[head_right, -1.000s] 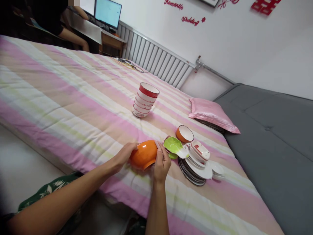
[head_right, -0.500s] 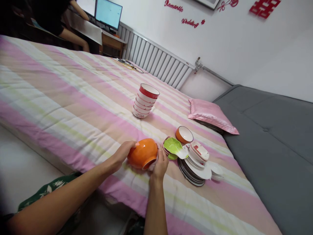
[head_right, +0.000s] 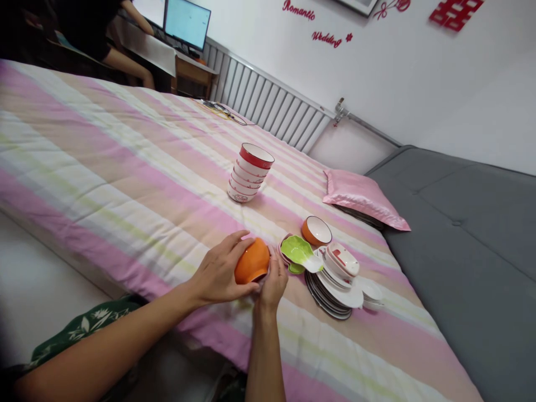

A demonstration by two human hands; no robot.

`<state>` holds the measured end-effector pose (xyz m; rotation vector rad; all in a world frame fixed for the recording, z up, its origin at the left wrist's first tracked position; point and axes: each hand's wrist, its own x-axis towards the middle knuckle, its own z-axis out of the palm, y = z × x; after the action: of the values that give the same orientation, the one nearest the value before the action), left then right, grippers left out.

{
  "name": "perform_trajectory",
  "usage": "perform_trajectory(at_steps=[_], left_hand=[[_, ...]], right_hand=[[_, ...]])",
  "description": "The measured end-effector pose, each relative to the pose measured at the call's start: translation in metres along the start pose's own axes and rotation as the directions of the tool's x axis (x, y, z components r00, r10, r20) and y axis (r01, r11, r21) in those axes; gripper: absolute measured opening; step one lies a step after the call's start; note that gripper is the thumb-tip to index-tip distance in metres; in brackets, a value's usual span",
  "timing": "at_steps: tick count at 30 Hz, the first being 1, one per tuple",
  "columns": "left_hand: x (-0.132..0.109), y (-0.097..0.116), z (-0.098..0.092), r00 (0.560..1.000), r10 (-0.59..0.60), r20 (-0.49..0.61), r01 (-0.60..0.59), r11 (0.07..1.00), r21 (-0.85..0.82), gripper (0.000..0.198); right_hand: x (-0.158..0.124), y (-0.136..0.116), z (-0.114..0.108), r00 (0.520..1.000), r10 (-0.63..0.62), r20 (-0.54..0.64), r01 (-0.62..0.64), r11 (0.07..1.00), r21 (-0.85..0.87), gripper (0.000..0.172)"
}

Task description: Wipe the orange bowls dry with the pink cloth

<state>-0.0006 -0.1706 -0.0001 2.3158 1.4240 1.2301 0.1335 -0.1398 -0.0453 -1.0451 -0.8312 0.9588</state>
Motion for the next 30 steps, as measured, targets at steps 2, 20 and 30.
perform_trajectory(at_steps=[2, 20, 30], left_hand=[[-0.001, -0.001, 0.003, 1.000, 0.013, 0.021, -0.014, 0.999, 0.038, 0.084], [0.004, -0.010, -0.007, 0.980, -0.197, -0.001, 0.197, 0.980, -0.002, 0.067], [0.008, -0.023, -0.013, 0.924, -0.381, 0.017, 0.381, 0.924, -0.037, 0.067]], right_hand=[[0.000, 0.001, -0.001, 0.999, -0.030, 0.036, 0.030, 1.000, -0.005, 0.035], [-0.007, -0.005, 0.007, 0.987, -0.037, 0.156, 0.068, 0.978, -0.197, 0.047], [-0.009, 0.008, 0.012, 0.973, 0.001, 0.231, 0.041, 0.983, -0.180, 0.049]])
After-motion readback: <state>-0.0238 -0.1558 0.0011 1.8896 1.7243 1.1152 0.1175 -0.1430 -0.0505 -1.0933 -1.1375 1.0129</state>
